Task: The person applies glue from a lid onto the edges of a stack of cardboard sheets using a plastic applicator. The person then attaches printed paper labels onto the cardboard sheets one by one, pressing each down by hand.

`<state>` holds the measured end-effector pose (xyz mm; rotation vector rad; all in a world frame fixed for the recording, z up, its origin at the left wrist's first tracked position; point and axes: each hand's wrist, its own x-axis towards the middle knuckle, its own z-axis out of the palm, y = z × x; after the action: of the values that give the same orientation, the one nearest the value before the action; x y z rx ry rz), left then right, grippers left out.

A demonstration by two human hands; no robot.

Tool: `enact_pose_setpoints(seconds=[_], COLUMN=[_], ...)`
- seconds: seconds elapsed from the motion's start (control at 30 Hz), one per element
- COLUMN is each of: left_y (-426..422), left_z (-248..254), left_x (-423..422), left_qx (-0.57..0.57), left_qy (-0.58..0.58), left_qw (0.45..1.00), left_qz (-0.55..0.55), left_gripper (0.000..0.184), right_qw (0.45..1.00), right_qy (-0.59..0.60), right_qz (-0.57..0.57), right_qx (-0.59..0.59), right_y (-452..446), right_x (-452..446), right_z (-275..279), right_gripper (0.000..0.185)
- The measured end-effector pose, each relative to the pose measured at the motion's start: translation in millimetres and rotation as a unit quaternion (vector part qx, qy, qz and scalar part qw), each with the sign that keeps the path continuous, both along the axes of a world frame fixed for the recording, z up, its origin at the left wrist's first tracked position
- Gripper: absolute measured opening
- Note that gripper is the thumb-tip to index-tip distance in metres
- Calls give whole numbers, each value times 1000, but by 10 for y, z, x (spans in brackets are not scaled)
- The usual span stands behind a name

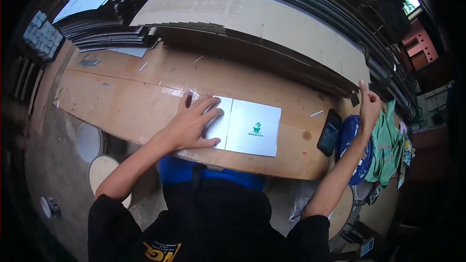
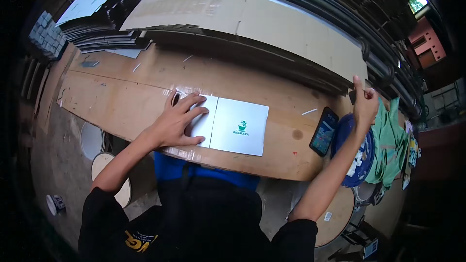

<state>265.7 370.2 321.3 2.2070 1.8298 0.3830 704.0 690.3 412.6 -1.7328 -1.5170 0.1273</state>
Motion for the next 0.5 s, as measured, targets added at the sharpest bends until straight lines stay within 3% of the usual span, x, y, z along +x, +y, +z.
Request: enact_pose_setpoints(seconds=[0.03, 0.1, 0.17, 0.23, 0.33, 0.37, 0.43, 0.47, 0.5], left_y=[-13, -31, -48, -57, -82, -97, -112, -116, -133], left_z=[-16, -45, -44, -60, -71, -17, -74, -225, -333], left_x=[-11, -22, -26, -31, -43, -42, -78, -143, -196], left_qx=[-4, 1, -6, -12, -6, 6, 16, -59, -130], left_qy=[0, -7, -7, -6, -8, 3, 13, -239, -474], left_qw=[1000, 1000, 1000, 1000, 1000, 1000, 1000, 969, 871], left_qz=[1, 1, 1, 3, 7, -1, -8, -1, 7], left_gripper=[71, 73, 74, 76, 80, 76, 72, 68, 63], right_qw=[998, 980, 944, 812, 680, 632, 754, 780, 804], right_qy=[35, 156, 297, 543, 660, 651, 604, 576, 547], right_qz=[28, 121, 134, 211, 316, 420, 250, 238, 225], right_qx=[-35, 10, 57, 33, 46, -21, 67, 64, 59], right_y=[9, 83, -16, -259, -764, -904, -1487, -1762, -2007], right_x=[68, 183, 243, 333, 415, 577, 108, -241, -537], right_z=[14, -11, 76, 304, 573, 542, 510, 438, 371], right_gripper=[69, 41, 30, 13, 9, 18, 32, 34, 37])
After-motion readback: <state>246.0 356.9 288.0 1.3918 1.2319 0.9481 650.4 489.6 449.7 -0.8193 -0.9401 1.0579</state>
